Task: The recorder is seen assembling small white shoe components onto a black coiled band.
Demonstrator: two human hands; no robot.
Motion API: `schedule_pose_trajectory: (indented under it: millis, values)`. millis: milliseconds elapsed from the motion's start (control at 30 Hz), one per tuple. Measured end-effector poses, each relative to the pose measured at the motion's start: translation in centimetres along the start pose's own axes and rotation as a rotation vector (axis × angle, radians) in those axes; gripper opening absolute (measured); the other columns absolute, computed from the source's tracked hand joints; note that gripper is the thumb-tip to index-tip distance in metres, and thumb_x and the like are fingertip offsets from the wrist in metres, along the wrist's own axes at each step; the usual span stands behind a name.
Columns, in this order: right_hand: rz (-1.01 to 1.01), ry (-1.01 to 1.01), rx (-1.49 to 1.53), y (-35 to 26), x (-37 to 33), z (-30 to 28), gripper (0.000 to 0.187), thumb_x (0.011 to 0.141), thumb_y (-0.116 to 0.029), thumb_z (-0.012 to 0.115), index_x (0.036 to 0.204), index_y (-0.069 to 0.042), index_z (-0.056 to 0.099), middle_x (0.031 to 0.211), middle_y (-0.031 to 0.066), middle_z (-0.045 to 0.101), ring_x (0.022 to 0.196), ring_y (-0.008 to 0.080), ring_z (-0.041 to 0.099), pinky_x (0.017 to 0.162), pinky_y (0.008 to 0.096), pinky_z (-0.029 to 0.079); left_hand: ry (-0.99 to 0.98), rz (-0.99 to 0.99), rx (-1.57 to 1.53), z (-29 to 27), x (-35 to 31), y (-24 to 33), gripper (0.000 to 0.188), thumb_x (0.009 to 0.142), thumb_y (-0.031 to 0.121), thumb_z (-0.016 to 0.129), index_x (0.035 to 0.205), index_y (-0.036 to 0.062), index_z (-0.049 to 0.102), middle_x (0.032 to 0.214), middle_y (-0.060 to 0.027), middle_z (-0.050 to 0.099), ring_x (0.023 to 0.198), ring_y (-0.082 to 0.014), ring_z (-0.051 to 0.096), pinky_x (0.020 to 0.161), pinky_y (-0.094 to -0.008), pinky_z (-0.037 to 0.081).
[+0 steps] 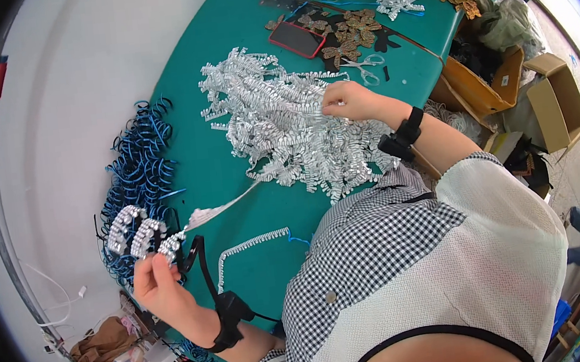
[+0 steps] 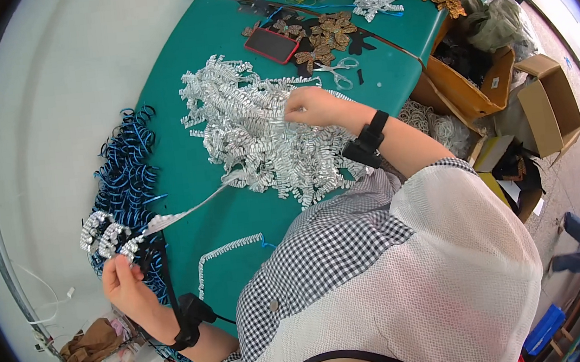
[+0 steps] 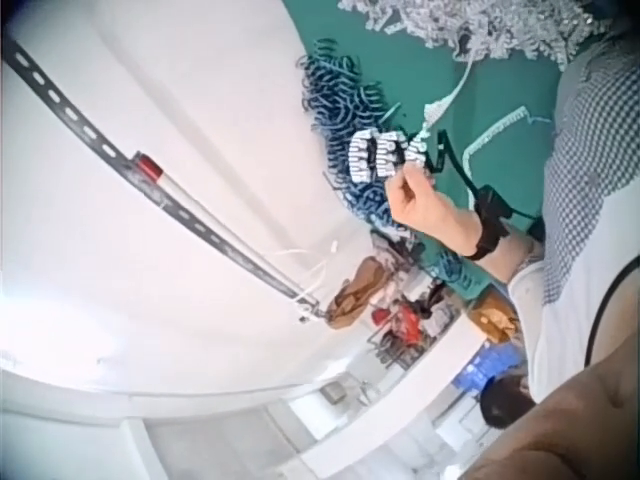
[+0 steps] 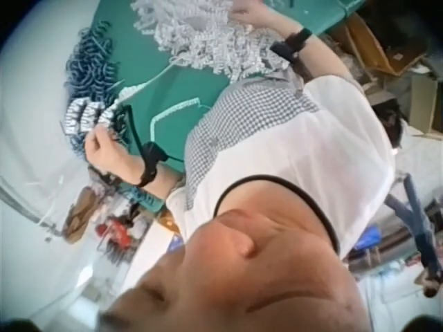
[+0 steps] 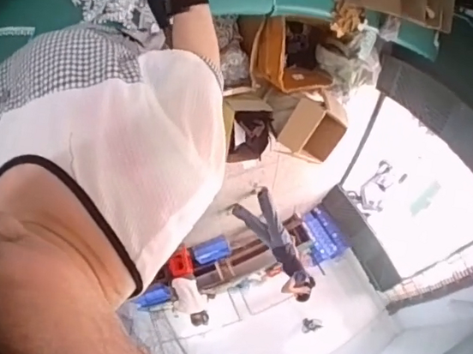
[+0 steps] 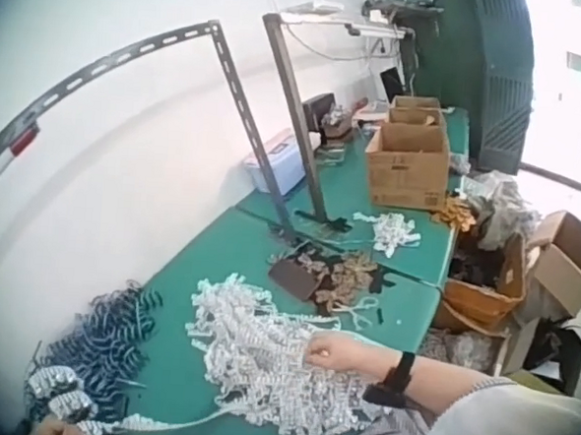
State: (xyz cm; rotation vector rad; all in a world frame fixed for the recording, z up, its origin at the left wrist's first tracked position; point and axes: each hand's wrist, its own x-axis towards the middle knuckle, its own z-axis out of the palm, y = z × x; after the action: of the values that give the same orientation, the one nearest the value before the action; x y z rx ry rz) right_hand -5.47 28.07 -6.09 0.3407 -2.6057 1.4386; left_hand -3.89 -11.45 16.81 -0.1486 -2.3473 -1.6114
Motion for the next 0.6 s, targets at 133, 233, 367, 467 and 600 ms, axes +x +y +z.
schedule_pose_trajectory:
  millis: [133,233,367,467,600]
  values:
    - [0.091,-0.126,-0.558,1.6,-1.3,1.3,0.024,0.071,-0.021,0.062,0.088,-0.004,0.064,0.096,0.0119,0.058,0.094,0.0279,0.053,0.082,0.0369,0.044,-0.005,0.071,-0.105,-3.4,-1.5,2.0,0.006,0.083,0.005,0.057,0.085,-0.0004,0.058,0.075,-0.0039,0.057,0.059,-0.0074,0.050,0.052,-0.0182,0.039]
    - [-0.064,-0.063,-0.504,-3.5,-0.2,1.9,0.039,0.071,-0.023,0.066,0.103,-0.001,0.059,0.115,0.0161,0.052,0.107,0.0299,0.048,0.091,0.0384,0.040,-0.059,0.203,-0.129,-5.0,-2.3,2.4,0.013,0.079,0.008,0.061,0.087,-0.0021,0.056,0.085,-0.0088,0.058,0.068,-0.0120,0.053,0.058,-0.0220,0.043]
    - [-0.294,-0.335,0.537,-17.3,3.0,5.7,0.046,0.080,-0.031,0.062,0.114,-0.002,0.054,0.122,0.0154,0.049,0.113,0.0268,0.046,0.095,0.0371,0.036,-0.068,0.275,-0.073,-5.3,-3.9,3.6,0.017,0.067,0.008,0.071,0.075,-0.0029,0.061,0.075,-0.0054,0.054,0.067,-0.0113,0.050,0.062,-0.0209,0.037]
    - [-0.398,-0.485,0.704,-23.1,4.7,8.3,0.047,0.083,-0.034,0.058,0.117,-0.002,0.052,0.120,0.0151,0.050,0.114,0.0253,0.046,0.095,0.0356,0.036,-0.087,0.325,-0.021,-5.2,-4.5,4.1,0.022,0.058,0.005,0.076,0.074,-0.0013,0.063,0.070,-0.0042,0.055,0.065,-0.0106,0.048,0.057,-0.0196,0.034]
    - [-0.324,-0.803,0.801,-26.6,6.2,9.7,0.044,0.086,-0.033,0.055,0.115,-0.001,0.054,0.107,0.0128,0.057,0.101,0.0217,0.053,0.088,0.0335,0.041,-0.087,0.335,0.079,-6.5,-4.9,4.9,0.022,0.057,0.004,0.077,0.074,0.0004,0.063,0.066,-0.0036,0.057,0.060,-0.0097,0.047,0.051,-0.0205,0.031]
